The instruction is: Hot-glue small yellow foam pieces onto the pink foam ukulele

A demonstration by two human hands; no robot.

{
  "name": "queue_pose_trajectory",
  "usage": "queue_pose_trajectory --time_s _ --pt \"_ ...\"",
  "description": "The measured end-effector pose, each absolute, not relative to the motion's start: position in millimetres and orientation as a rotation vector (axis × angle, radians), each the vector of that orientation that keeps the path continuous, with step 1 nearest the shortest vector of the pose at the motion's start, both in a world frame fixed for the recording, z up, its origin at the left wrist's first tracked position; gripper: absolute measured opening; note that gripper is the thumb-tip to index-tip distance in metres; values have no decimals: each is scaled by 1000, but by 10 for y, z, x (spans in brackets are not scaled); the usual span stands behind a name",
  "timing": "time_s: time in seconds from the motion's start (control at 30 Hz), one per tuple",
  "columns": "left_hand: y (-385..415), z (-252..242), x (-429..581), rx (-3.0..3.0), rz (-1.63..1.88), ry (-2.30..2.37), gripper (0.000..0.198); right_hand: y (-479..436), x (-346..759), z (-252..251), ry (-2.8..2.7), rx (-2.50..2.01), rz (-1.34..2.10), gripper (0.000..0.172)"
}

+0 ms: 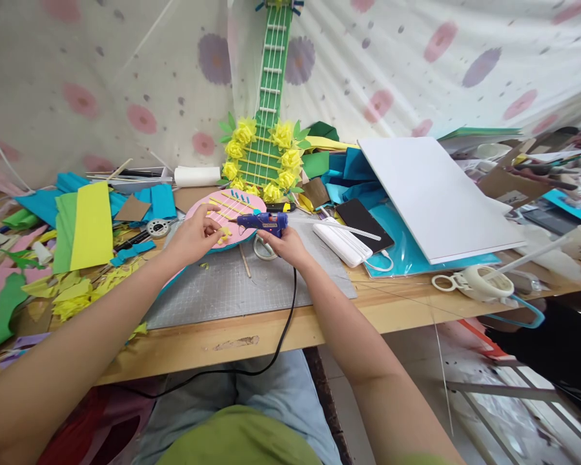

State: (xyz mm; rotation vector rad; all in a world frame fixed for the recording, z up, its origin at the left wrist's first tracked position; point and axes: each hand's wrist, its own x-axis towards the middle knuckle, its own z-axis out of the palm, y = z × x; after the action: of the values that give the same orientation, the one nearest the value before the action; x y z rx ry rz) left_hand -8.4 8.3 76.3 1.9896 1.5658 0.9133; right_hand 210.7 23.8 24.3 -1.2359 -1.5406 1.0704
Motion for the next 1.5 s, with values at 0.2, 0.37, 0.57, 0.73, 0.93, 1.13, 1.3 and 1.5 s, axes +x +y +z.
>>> queue_pose_trajectory --time_s 0.2,0.37,0.57,0.73,0.93,1.13,1.3,1.5 --pt "138 658 -110 1625 1193 1498 35 466 2433 152 -1295 -1351 769 47" --pt "116 705 -32 1233 1365 1391 15 682 2619 -45 -1282 -1563 579 50" --pt "108 750 -5 1032 1478 1363 13 726 2560 -59 -1413 -1853 433 47" --pt "145 737 -11 1010 1605 1405 12 654 2564 -14 -1579 -1950 413 45" --pt "148 765 53 712 1688 1284 15 498 2698 39 -1671 -1944 126 46" --pt "151 692 110 621 1704 1199 15 331 2705 261 -1804 -2144 252 30" --pt "172 639 133 626 1697 1165 20 221 2493 474 -1809 -1892 461 29" --pt "316 650 115 746 1740 1257 10 286 2067 662 -1786 -1507 575 19"
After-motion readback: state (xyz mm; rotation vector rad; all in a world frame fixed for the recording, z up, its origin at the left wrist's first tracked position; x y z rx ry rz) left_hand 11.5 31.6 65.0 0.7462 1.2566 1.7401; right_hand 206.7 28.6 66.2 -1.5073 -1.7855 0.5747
